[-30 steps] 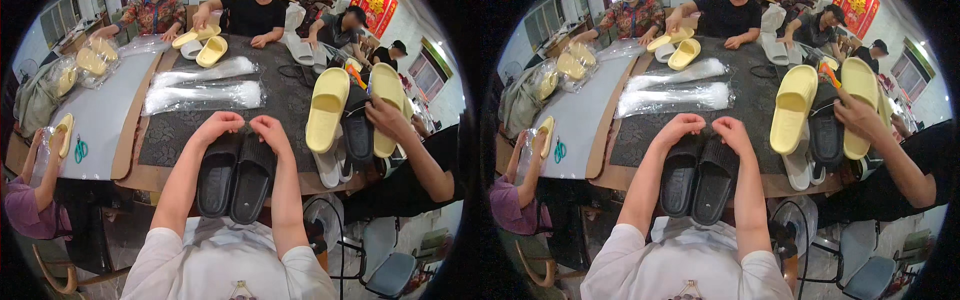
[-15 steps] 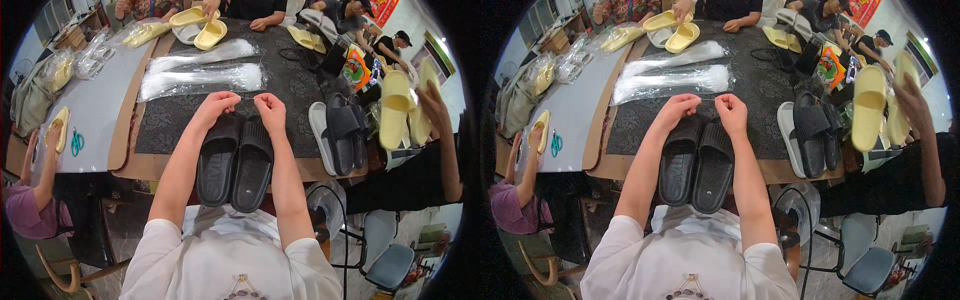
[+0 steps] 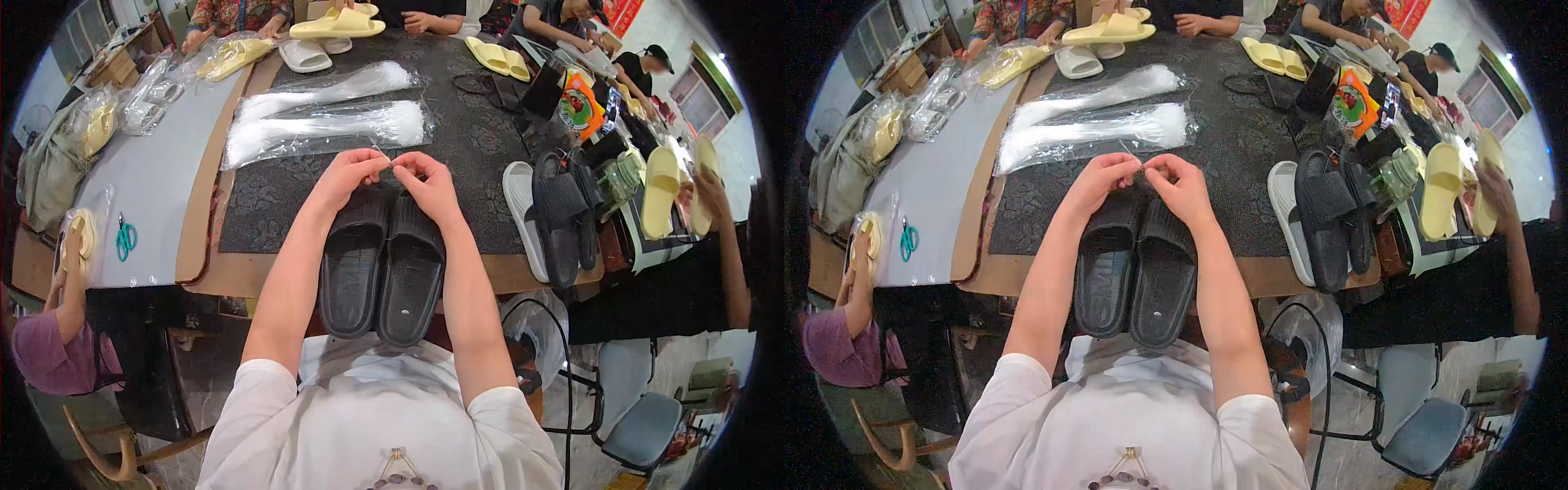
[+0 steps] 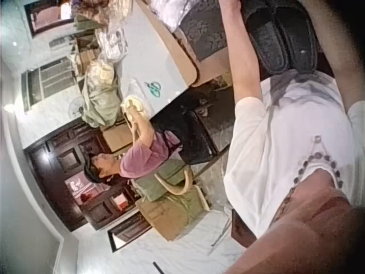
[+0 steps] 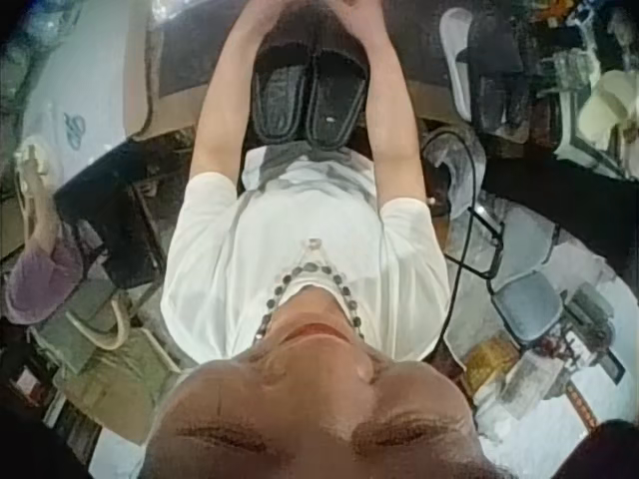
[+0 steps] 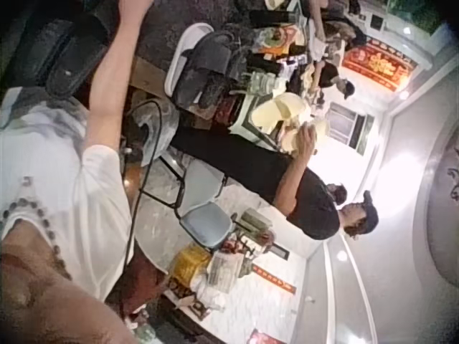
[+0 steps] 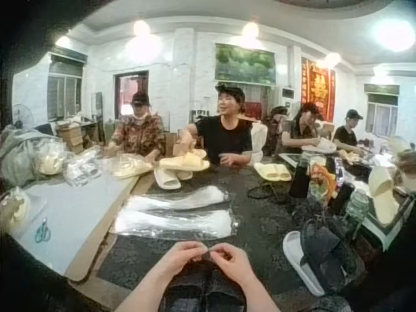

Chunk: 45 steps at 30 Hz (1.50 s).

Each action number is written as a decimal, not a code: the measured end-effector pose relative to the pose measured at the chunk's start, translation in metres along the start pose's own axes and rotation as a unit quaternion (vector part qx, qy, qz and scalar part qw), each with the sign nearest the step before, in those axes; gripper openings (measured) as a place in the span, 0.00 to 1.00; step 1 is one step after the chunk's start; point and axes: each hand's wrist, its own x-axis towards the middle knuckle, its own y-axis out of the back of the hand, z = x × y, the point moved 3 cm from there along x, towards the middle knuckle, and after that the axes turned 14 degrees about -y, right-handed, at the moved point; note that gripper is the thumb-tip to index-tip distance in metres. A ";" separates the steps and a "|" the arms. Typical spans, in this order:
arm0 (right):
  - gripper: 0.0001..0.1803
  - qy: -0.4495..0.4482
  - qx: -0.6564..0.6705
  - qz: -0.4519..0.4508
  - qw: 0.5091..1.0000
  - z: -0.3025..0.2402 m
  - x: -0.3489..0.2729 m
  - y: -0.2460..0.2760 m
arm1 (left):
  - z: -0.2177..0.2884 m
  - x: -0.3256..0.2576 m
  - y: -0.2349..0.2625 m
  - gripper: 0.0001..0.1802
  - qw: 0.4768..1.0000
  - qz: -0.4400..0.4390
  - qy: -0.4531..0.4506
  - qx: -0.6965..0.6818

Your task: The person secures pairs of slide sandals together by inserting and fastening plastic ties through them by hand.

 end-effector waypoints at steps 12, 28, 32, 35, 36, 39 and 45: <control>0.07 -0.049 0.017 0.019 0.998 0.004 0.004 0.007 | -0.001 0.002 0.001 0.09 1.000 0.016 -0.003 0.012; 0.07 -0.004 -0.005 -0.018 1.000 -0.001 -0.001 -0.001 | -0.001 0.002 0.006 0.09 0.999 0.052 -0.002 -0.015; 0.08 -0.072 0.046 0.045 0.995 0.010 0.006 0.009 | 0.001 0.002 0.000 0.10 0.999 0.051 -0.004 0.004; 0.08 -0.047 0.023 0.003 0.999 0.012 0.006 0.004 | -0.001 0.002 0.005 0.09 0.999 0.046 -0.014 -0.014; 0.08 -0.019 -0.012 -0.038 0.999 0.009 0.004 -0.001 | 0.001 0.001 0.004 0.09 0.999 0.047 -0.017 -0.014; 0.07 -0.018 0.010 -0.028 0.999 0.002 -0.001 -0.001 | 0.003 0.000 0.002 0.09 0.999 0.048 -0.008 -0.005; 0.07 -0.025 0.002 0.018 1.000 -0.002 -0.001 0.003 | 0.000 0.001 0.002 0.08 0.999 0.042 -0.021 0.004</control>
